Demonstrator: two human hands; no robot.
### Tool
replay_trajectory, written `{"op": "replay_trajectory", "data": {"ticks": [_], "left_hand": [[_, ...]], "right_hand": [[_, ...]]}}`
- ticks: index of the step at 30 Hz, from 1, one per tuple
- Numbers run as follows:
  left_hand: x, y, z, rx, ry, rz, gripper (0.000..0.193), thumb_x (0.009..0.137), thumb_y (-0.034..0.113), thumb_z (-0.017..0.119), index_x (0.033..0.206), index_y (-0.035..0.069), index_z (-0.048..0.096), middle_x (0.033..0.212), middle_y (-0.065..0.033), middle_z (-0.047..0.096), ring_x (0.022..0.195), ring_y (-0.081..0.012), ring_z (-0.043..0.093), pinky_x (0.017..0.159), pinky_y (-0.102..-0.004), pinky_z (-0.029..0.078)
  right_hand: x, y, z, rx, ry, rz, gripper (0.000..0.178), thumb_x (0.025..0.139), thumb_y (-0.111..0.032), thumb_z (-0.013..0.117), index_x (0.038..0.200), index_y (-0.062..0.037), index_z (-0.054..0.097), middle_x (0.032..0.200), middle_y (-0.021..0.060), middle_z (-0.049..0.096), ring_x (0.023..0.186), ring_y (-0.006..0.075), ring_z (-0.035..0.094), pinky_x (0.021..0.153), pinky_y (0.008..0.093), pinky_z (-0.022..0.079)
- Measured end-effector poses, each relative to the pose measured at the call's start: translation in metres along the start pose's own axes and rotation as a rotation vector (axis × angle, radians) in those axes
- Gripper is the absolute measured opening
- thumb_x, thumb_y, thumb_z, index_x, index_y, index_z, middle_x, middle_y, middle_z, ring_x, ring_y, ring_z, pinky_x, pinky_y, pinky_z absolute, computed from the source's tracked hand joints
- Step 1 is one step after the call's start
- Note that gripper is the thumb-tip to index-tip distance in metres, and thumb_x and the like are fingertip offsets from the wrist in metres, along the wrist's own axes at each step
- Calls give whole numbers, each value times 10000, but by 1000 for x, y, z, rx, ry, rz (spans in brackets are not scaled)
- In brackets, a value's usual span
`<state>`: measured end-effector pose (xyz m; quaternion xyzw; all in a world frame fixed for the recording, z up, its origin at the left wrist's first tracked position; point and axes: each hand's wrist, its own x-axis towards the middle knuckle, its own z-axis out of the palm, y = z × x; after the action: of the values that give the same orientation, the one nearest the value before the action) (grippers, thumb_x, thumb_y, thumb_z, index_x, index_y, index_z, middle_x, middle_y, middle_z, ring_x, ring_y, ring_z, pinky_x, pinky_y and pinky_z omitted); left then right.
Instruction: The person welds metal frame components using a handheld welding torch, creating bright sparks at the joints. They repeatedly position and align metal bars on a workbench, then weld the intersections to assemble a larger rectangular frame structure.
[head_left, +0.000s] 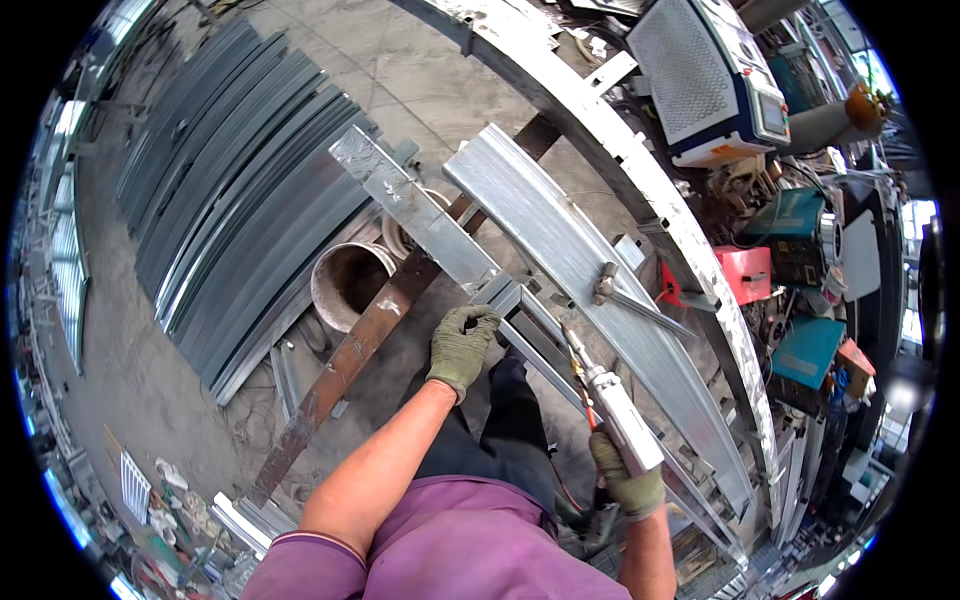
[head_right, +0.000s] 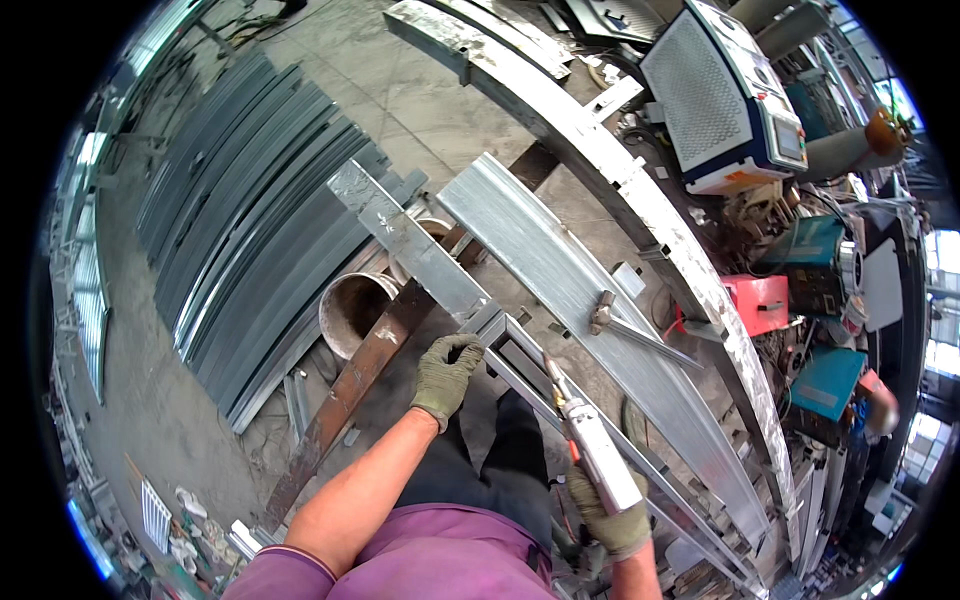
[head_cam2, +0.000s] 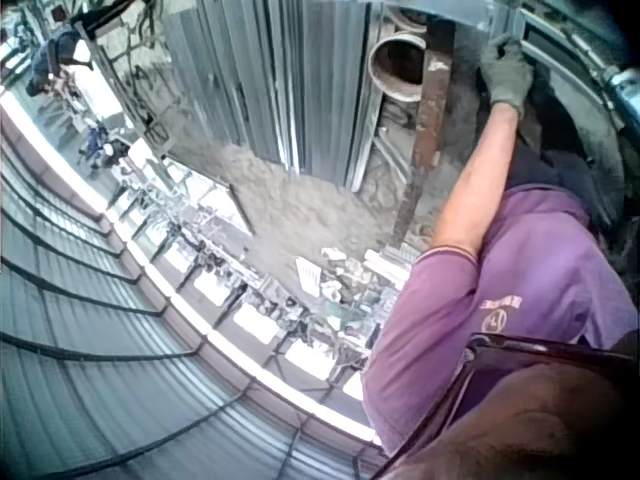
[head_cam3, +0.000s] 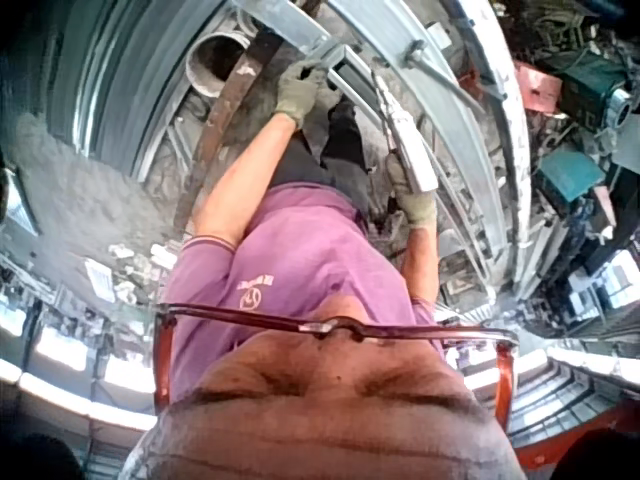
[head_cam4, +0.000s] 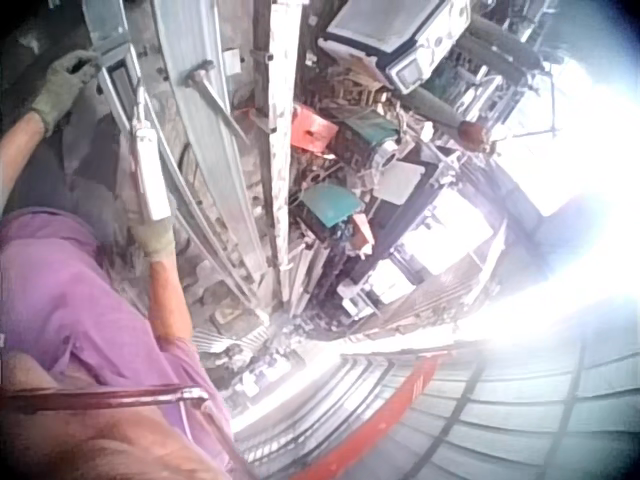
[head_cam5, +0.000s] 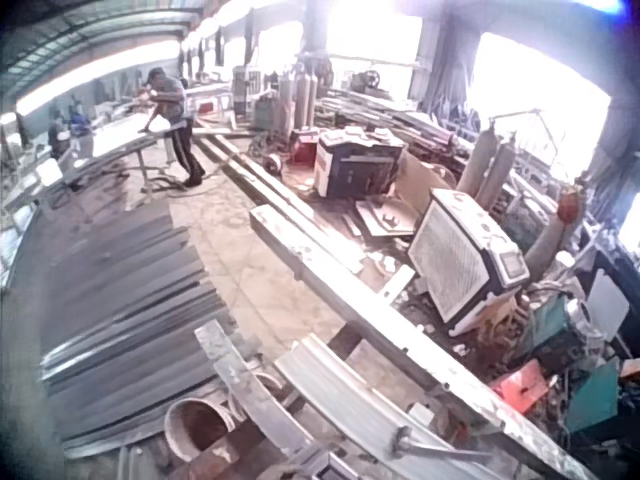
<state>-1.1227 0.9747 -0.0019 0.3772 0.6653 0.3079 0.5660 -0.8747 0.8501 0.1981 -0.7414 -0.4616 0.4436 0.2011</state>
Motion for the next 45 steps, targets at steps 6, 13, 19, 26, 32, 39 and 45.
{"op": "replay_trajectory", "data": {"ticks": [6,13,19,26,32,39,45], "left_hand": [[-33,-3,7,283,284,143,338,939,204,830,1208,12,757,1211,-162,747,1099,-264,721,992,-384,564],[-121,26,59,469,134,570,418,905,192,771,1285,34,705,1394,-194,678,1315,-385,629,1148,-489,479],[-111,37,124,527,60,536,643,956,331,738,1481,1,571,1617,-246,493,1510,-398,472,1273,-505,364],[-108,26,139,556,62,506,703,1000,356,658,1528,-78,493,1669,-272,422,1571,-415,383,1335,-510,264],[-109,22,139,618,-13,491,688,1001,296,611,1561,-81,476,1689,-271,404,1606,-400,345,1349,-502,237],[-111,22,141,612,-18,426,627,1058,253,515,1601,-55,457,1747,-195,369,1638,-332,318,1364,-483,207],[-111,19,142,644,29,475,625,1000,256,592,1543,-48,534,1681,-248,440,1602,-370,377,1341,-496,263]], "right_hand": [[20,31,-119,-209,-144,-66,347,922,-140,866,1244,-43,779,992,91,816,881,179,779,794,333,607],[101,-39,-252,-424,-365,22,287,870,-168,857,1095,-17,763,819,1,717,742,88,642,679,319,549],[181,-139,-197,-588,-553,-422,284,853,-120,804,1107,-2,755,848,81,766,709,146,698,697,318,578],[221,-120,-87,-603,-866,-483,251,813,-237,862,914,-54,723,742,117,713,638,243,714,636,372,590],[249,-109,-63,-739,-958,-803,290,819,-280,855,1021,-93,763,764,124,709,660,362,700,620,441,583],[259,-106,-54,-698,-1011,-788,369,822,-255,841,1141,-83,772,796,128,724,680,352,710,625,423,586],[265,-100,-48,-680,-1021,-865,280,830,-227,824,1063,-94,743,774,109,689,640,323,684,603,421,570]]}}
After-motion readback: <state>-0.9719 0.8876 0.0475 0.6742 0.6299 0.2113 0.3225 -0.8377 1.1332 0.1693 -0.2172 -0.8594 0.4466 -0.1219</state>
